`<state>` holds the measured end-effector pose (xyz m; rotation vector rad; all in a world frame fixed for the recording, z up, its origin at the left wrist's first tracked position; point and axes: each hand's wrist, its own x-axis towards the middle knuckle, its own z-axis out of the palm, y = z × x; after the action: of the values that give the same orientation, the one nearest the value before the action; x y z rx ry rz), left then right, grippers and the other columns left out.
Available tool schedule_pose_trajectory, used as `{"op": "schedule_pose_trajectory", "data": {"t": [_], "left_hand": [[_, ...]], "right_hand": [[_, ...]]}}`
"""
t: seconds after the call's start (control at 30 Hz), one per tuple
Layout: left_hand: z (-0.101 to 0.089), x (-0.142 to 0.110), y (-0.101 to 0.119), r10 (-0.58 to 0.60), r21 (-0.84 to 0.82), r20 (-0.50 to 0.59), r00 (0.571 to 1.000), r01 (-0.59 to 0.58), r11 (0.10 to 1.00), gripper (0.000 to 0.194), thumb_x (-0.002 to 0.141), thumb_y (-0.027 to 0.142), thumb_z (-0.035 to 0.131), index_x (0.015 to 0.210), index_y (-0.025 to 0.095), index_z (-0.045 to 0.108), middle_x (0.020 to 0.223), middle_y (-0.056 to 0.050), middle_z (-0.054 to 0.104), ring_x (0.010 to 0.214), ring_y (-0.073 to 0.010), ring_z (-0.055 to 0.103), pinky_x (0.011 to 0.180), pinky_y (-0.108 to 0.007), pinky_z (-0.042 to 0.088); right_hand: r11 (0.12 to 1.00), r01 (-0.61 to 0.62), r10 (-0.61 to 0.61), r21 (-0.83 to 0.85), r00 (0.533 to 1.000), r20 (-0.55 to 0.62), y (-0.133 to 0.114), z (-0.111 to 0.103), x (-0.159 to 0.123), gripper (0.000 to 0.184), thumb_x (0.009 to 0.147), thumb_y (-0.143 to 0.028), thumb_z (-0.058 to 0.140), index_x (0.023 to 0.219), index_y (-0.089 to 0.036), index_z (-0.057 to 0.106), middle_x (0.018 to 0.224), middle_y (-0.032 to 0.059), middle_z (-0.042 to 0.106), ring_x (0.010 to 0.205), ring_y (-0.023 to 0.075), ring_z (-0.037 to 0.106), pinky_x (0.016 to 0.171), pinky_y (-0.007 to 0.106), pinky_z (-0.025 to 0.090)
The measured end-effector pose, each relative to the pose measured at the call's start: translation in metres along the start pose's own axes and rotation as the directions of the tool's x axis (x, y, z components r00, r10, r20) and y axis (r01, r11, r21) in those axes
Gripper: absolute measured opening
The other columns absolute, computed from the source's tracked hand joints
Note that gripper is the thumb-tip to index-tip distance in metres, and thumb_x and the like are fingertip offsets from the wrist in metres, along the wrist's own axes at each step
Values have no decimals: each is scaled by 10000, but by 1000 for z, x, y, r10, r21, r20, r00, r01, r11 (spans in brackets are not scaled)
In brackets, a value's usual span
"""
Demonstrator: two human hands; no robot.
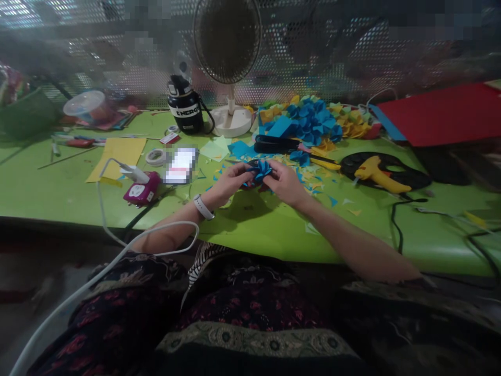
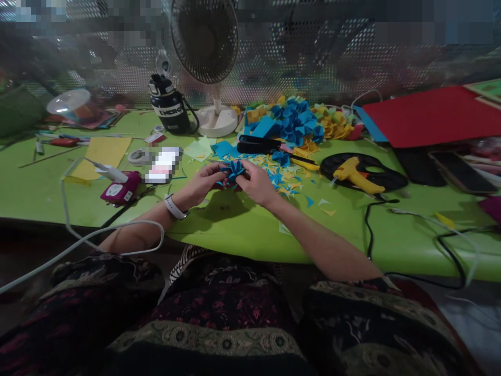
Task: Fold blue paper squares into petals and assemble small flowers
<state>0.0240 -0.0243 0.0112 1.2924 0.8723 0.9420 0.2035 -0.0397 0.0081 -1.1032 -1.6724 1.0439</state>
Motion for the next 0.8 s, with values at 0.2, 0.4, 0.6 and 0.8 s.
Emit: {"op": "schedule_pose_trajectory", "data": {"t": [0.2,0.4,0.6,0.8], "left_hand": [[0,-2,7,-37,-37,-10,999,37,999,185,893,226,657,733,172,582,634,31,575,577,-77,552,617,-229,469],[-4,-1,12,-39,-50,-57,998,36,998,149,877,178,657,746,152,590,630,31,593,562,-56,557,590,-192,473],[-10,3,9,-18,41,23,1000,17,999,92,842,111,678,775,147,625,629,30,613,544,-54,568,574,-189,471],[-14,6,9,-12,82,5,1000,11,997,74,836,84,658,800,144,634,653,19,634,543,-58,577,570,-202,475]], "right_hand": [[964,86,-130,-250,977,-166,1,-3,-5,710,773,-310,651,1440,-186,443,1169,124,698,847,229,686,769,432,591],[931,255,-310,-263,931,-194,-7,-10,-8,450,822,-359,651,1243,-228,558,1261,116,652,1021,250,676,818,412,593],[836,410,-490,-364,857,-162,-9,-25,-5,203,857,-301,648,1052,-249,662,1222,93,669,1041,257,680,802,416,609],[690,544,-620,-478,785,-3,-16,-28,-10,203,847,-262,657,1047,-273,692,1262,83,665,1183,294,629,998,515,541]]}}
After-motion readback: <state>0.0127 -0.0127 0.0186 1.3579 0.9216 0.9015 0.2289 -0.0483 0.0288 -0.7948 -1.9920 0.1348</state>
